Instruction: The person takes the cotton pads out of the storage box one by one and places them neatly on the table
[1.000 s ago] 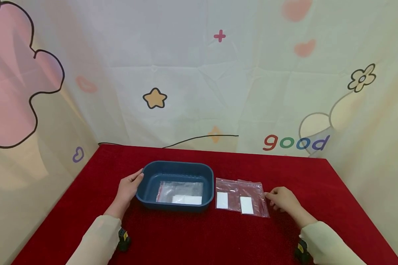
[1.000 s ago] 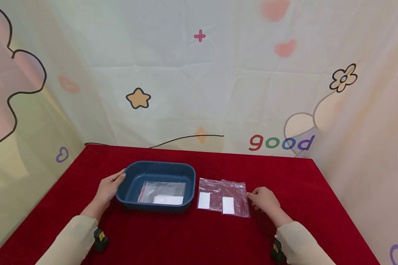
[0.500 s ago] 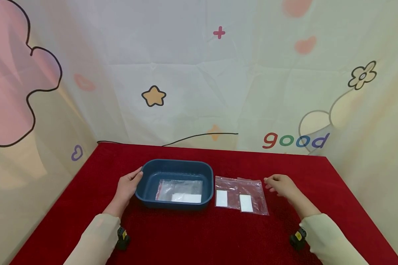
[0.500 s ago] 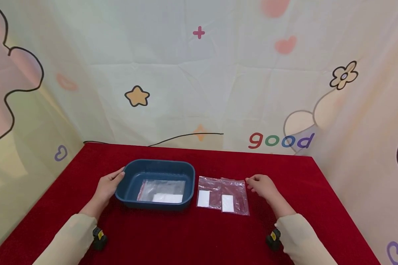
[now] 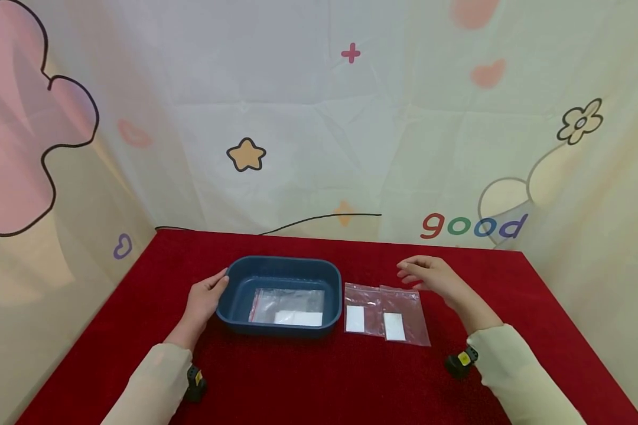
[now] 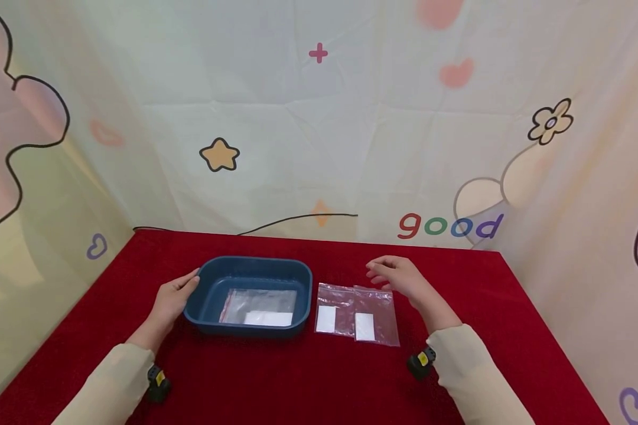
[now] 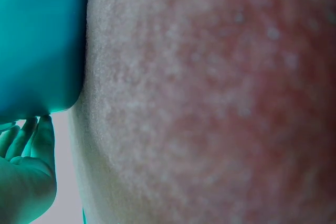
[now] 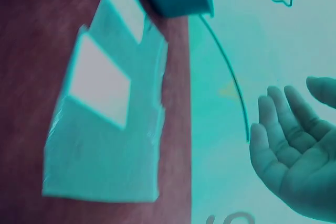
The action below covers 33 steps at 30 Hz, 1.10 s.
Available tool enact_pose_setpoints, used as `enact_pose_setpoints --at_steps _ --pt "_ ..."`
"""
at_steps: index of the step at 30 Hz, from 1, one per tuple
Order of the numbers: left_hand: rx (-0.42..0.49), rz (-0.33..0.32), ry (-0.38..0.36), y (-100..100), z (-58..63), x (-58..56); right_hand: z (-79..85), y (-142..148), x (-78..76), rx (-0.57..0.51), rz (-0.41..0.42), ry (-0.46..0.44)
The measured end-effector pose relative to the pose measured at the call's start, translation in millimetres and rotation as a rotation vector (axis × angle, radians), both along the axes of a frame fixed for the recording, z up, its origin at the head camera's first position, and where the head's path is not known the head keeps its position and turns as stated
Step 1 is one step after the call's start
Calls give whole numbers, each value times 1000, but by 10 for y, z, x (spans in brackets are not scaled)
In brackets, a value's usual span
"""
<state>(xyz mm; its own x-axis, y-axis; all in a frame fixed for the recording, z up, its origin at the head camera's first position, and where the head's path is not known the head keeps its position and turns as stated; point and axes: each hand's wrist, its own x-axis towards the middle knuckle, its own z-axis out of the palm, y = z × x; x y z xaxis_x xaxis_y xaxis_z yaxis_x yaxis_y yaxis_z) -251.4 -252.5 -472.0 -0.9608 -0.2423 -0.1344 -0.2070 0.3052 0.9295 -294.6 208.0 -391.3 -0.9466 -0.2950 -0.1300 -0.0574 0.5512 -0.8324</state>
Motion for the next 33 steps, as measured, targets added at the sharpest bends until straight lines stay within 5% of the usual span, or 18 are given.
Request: enact_pose_setpoints --at_steps 13,33 --pt "4 0 -3 -9 -3 4 294 -374 -198 -14 182 -52" --pt "-7 -2 24 -12 -4 -14 576 -969 -534 84 341 -91"
